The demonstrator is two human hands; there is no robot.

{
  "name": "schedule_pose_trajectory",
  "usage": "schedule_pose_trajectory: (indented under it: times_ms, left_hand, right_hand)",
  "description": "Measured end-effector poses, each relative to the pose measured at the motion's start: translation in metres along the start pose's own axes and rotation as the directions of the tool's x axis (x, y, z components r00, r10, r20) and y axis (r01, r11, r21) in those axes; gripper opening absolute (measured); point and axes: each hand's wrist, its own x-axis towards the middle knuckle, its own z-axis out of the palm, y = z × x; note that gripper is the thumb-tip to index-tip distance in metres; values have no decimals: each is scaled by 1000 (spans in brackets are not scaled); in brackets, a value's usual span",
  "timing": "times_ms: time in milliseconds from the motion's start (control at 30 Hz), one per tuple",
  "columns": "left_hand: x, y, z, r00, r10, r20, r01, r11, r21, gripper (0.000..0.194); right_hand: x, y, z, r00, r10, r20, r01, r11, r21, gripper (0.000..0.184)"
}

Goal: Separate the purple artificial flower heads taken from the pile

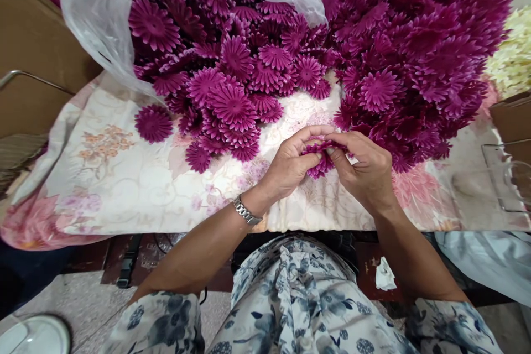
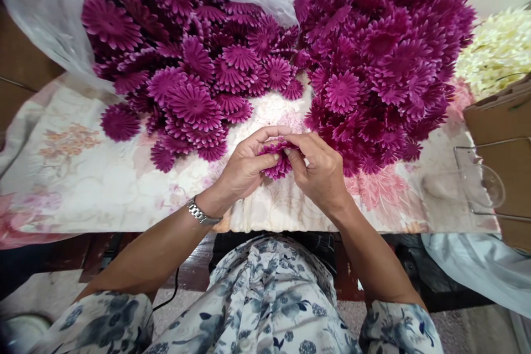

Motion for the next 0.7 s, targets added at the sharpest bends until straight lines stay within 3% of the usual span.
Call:
schedule_pose_trajectory:
  times_ms: [200,333,500,700]
  left_hand:
    - [1,0,2,997,25,-80,-21,998,53,43]
    - [0,0,1,992,38,-116,-25,994,110,28]
    - [1,0,-1,979,42,-199,-13,989,148,9]
    - [2,1,0,961,59,-271,-22,990,139,6]
  right_hand:
    - [-4,-2,2,997,72,-38,-73,997,-19,22]
    - [-4,-2,2,996,32,-83,-36,998,-49,9]
    - [-5,1,2,996,-27,-83,18,994,-110,16]
    - [-7,6,-8,980,196,-43,-198,979,-50,18]
